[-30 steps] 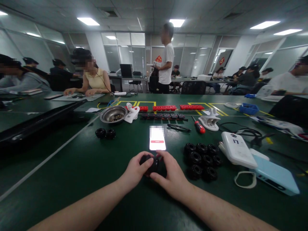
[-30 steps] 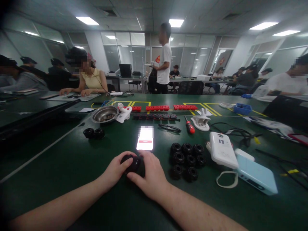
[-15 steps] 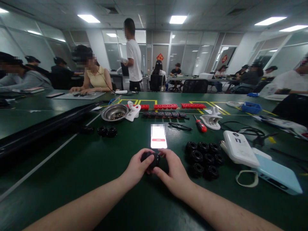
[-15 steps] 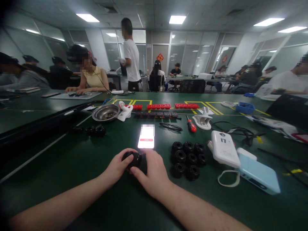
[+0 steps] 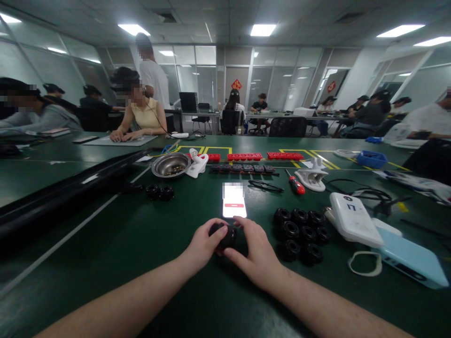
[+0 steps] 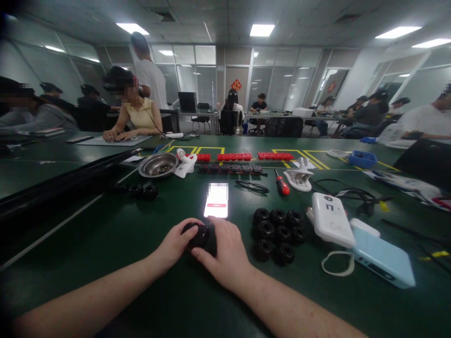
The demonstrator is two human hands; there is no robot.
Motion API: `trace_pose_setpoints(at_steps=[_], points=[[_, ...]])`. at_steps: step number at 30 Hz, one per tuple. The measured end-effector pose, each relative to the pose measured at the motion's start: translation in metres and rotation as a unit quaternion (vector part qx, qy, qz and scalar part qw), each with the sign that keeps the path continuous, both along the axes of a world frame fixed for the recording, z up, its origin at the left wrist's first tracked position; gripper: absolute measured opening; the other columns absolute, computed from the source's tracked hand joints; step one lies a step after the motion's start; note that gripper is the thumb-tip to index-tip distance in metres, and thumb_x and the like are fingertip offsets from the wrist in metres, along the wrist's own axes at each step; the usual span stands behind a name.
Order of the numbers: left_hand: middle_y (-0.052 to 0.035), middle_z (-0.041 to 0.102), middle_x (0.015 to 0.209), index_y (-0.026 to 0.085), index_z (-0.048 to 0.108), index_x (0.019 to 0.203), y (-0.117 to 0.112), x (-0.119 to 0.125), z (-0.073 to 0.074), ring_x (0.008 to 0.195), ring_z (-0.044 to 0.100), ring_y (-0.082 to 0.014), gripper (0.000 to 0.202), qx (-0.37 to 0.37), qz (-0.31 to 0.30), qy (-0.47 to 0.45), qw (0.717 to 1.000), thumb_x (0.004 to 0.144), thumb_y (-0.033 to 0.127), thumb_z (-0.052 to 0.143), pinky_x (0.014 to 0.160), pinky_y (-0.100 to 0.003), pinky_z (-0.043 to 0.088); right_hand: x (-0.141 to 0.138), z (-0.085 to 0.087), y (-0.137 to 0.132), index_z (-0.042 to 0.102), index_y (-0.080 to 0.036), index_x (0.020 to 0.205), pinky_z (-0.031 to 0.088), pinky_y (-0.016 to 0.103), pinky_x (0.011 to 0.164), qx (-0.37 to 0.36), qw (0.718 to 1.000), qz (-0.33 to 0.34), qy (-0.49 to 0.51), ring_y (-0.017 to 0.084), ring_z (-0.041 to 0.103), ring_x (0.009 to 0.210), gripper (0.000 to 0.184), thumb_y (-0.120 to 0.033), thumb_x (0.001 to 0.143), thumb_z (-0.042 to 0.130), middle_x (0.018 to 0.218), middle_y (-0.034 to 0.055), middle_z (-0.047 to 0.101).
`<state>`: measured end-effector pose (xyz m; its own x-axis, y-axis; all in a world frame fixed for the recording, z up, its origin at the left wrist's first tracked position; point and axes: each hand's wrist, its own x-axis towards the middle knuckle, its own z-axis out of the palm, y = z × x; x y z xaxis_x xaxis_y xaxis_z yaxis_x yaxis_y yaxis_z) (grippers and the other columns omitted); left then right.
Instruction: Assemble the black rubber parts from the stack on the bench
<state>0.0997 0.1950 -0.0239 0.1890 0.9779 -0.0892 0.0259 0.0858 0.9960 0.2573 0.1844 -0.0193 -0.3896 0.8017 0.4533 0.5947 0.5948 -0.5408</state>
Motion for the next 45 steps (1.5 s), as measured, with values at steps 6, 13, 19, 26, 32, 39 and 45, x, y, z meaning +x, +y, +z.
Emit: trace_pose_setpoints(at_steps=[6, 13, 19, 26, 32, 39, 45], points=[[-0.0002, 0.056, 0.073, 0.015, 0.048, 0.089, 0.000, 0.000, 0.000, 0.049, 0.057, -0.0106, 0.032, 0.005, -0.023, 0.007, 1.000, 0.070, 0.041, 0.053, 0.043, -0.021, 0.044, 0.000, -0.001, 0.006, 0.052, -0.017, 0.099, 0.042, 0.037, 0.075, -0.031, 0.999, 0.014, -0.032, 0.021, 0.051, 0.083, 0.023, -0.029, 0.079, 0.050, 0.089, 0.0067, 0.059], [0.0004, 0.054, 0.069, 0.015, 0.047, 0.088, 0.000, 0.001, 0.002, 0.048, 0.054, -0.0097, 0.030, -0.005, -0.010, 0.010, 1.000, 0.071, 0.039, 0.054, 0.043, -0.021, 0.043, 0.001, -0.003, 0.005, 0.042, -0.020, 0.114, 0.037, 0.038, 0.086, -0.006, 0.999, 0.031, -0.003, 0.021, 0.046, 0.098, 0.044, -0.026, 0.073, 0.057, 0.107, 0.0071, 0.052], [-0.0005, 0.053, 0.077, 0.016, 0.049, 0.087, -0.007, 0.001, 0.001, 0.055, 0.054, -0.0111, 0.030, 0.023, -0.030, 0.019, 0.999, 0.067, 0.036, 0.059, 0.047, -0.022, 0.044, 0.001, 0.000, 0.004, 0.056, -0.018, 0.092, 0.042, 0.036, 0.070, -0.071, 0.997, -0.010, -0.011, 0.020, 0.052, 0.077, 0.024, -0.037, 0.081, 0.044, 0.081, 0.0051, 0.058], [-0.0001, 0.054, 0.068, 0.013, 0.046, 0.089, 0.000, 0.001, -0.002, 0.045, 0.052, -0.0093, 0.044, 0.003, -0.026, 0.001, 1.000, 0.064, 0.048, 0.058, 0.042, -0.021, 0.041, -0.001, 0.001, 0.001, 0.048, -0.020, 0.104, 0.039, 0.039, 0.082, 0.029, 0.999, 0.018, -0.009, 0.023, 0.048, 0.094, 0.039, -0.015, 0.067, 0.060, 0.103, 0.0067, 0.054], [0.0000, 0.055, 0.065, 0.014, 0.045, 0.085, -0.001, 0.002, 0.002, 0.045, 0.053, -0.0101, 0.044, -0.009, -0.015, -0.027, 0.999, 0.062, 0.049, 0.059, 0.040, -0.020, 0.040, 0.001, -0.003, 0.005, 0.046, -0.019, 0.105, 0.042, 0.039, 0.075, -0.035, 0.999, -0.019, 0.026, 0.023, 0.051, 0.087, 0.034, -0.036, 0.076, 0.051, 0.096, 0.0078, 0.056], [-0.0004, 0.057, 0.065, 0.014, 0.045, 0.088, 0.002, 0.001, -0.004, 0.043, 0.055, -0.0102, 0.048, -0.006, -0.030, -0.036, 0.999, 0.061, 0.050, 0.059, 0.040, -0.020, 0.040, -0.001, -0.006, 0.007, 0.054, -0.018, 0.086, 0.044, 0.036, 0.070, -0.089, 0.996, 0.008, -0.005, 0.020, 0.053, 0.077, 0.014, -0.029, 0.079, 0.048, 0.081, 0.0047, 0.058], [-0.0002, 0.056, 0.065, 0.014, 0.046, 0.085, 0.003, 0.001, 0.000, 0.041, 0.054, -0.0099, 0.041, -0.038, -0.012, -0.035, 0.999, 0.062, 0.045, 0.060, 0.039, -0.020, 0.041, 0.006, 0.005, -0.007, 0.041, -0.019, 0.112, 0.042, 0.040, 0.083, 0.062, 0.998, -0.002, 0.029, 0.023, 0.047, 0.100, 0.038, -0.027, 0.077, 0.050, 0.109, 0.0091, 0.050]])
